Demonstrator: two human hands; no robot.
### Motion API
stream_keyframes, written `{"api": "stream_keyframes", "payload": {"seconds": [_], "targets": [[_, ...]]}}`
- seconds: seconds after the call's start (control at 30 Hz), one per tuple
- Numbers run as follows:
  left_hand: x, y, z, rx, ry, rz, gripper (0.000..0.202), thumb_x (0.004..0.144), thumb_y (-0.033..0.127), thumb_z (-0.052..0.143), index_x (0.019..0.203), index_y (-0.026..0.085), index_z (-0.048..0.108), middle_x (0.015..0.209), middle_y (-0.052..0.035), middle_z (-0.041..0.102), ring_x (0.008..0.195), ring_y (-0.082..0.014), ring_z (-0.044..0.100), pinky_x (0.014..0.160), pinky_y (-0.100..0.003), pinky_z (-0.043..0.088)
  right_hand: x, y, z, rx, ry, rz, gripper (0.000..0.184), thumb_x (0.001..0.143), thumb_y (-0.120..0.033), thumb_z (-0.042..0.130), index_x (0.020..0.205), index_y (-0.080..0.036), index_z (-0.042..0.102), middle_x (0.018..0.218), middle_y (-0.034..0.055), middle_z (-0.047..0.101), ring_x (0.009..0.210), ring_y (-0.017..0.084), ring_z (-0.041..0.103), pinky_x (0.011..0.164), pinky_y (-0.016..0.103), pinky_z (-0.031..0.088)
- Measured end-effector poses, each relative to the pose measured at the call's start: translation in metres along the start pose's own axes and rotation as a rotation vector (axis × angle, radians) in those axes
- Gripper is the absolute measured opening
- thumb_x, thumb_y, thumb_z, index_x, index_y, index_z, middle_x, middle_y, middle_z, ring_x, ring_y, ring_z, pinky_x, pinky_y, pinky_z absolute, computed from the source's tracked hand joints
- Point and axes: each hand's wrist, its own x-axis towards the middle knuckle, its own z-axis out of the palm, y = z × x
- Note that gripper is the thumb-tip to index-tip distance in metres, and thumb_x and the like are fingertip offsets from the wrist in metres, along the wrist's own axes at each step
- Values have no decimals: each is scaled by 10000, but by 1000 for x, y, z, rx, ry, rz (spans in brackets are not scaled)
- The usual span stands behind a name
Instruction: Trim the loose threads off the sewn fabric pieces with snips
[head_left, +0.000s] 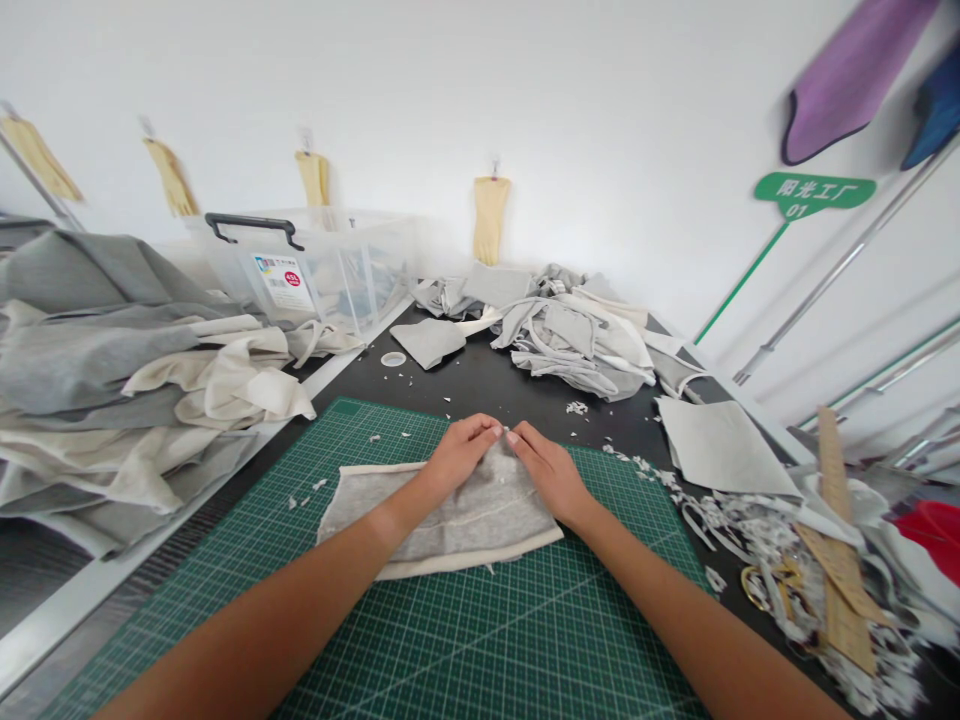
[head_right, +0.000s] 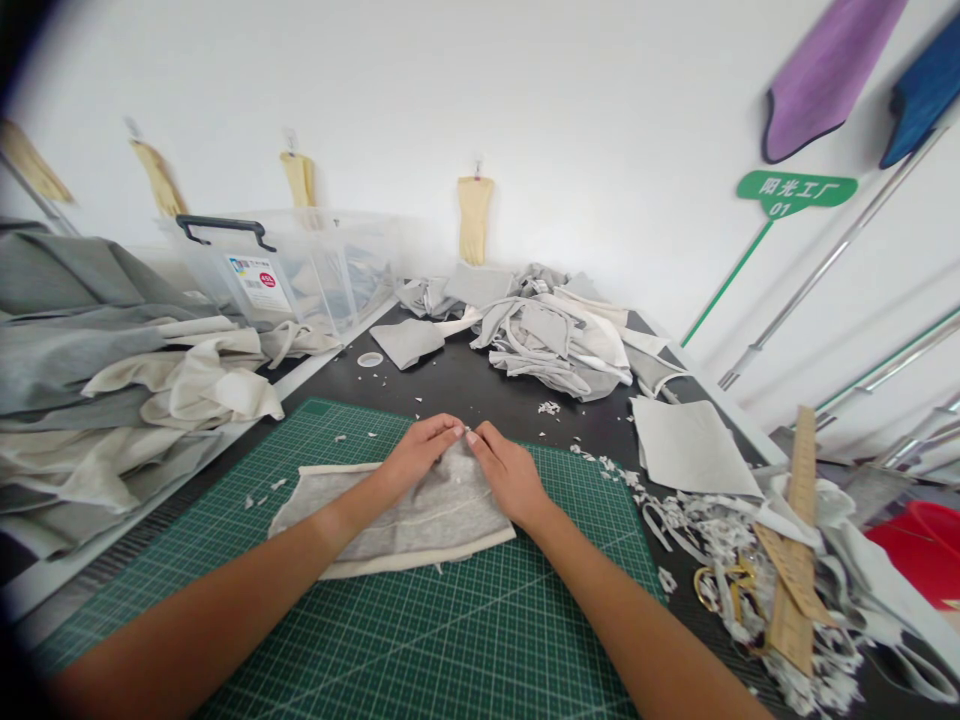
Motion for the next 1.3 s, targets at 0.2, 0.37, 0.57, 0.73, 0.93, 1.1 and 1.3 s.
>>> {"api": "stream_keyframes", "payload": {"seconds": [0.2,0.37,0.57,0.73,0.93,1.1,1.3], "targets": [[0,-2,0,8,-9,1,260,919,394,570,902,165,694,834,-16,639,726,-132,519,659,-233,408,0,3,0,-5,-14,-14,351,1057,-517,337,864,-254,465,728,-56,494,685,151,531,649,255,317],[0,-3,0,17,-14,9,256,924,383,561,919,166,698,836,-11,636,736,-133,519,669,-239,403,0,2,0,-6,-18,-16,347,1057,-509,340,859,-251,462,739,-56,506,700,151,536,657,256,321],[0,-2,0,23,-11,30,249,926,367,554,917,163,696,848,-17,639,785,-144,541,714,-252,421,1,3,0,1,-6,-29,348,1050,-504,341,854,-247,469,730,-53,500,688,146,525,649,253,330],[0,-2,0,29,-13,25,268,921,395,553,911,167,695,846,-24,647,786,-153,549,712,-257,434,1,3,0,0,-6,-26,355,1046,-512,338,846,-246,462,736,-51,504,685,147,519,654,251,341],[0,-2,0,37,-1,33,299,918,438,564,918,174,706,854,-24,663,761,-148,552,695,-250,440,1,2,-1,-3,-9,-26,370,1050,-531,323,848,-251,455,735,-48,499,688,154,523,664,251,359],[-1,-1,0,42,-10,46,293,928,420,559,914,169,709,863,-28,672,765,-147,558,699,-251,448,1,4,1,28,-6,-43,354,1056,-503,329,843,-249,453,753,-45,492,706,152,515,690,251,374],[-1,0,0,27,-3,59,277,937,403,548,911,174,700,866,-24,667,790,-149,563,743,-256,447,2,4,2,126,37,-6,361,1045,-500,372,815,-238,463,751,-48,481,712,145,485,697,250,368]]}}
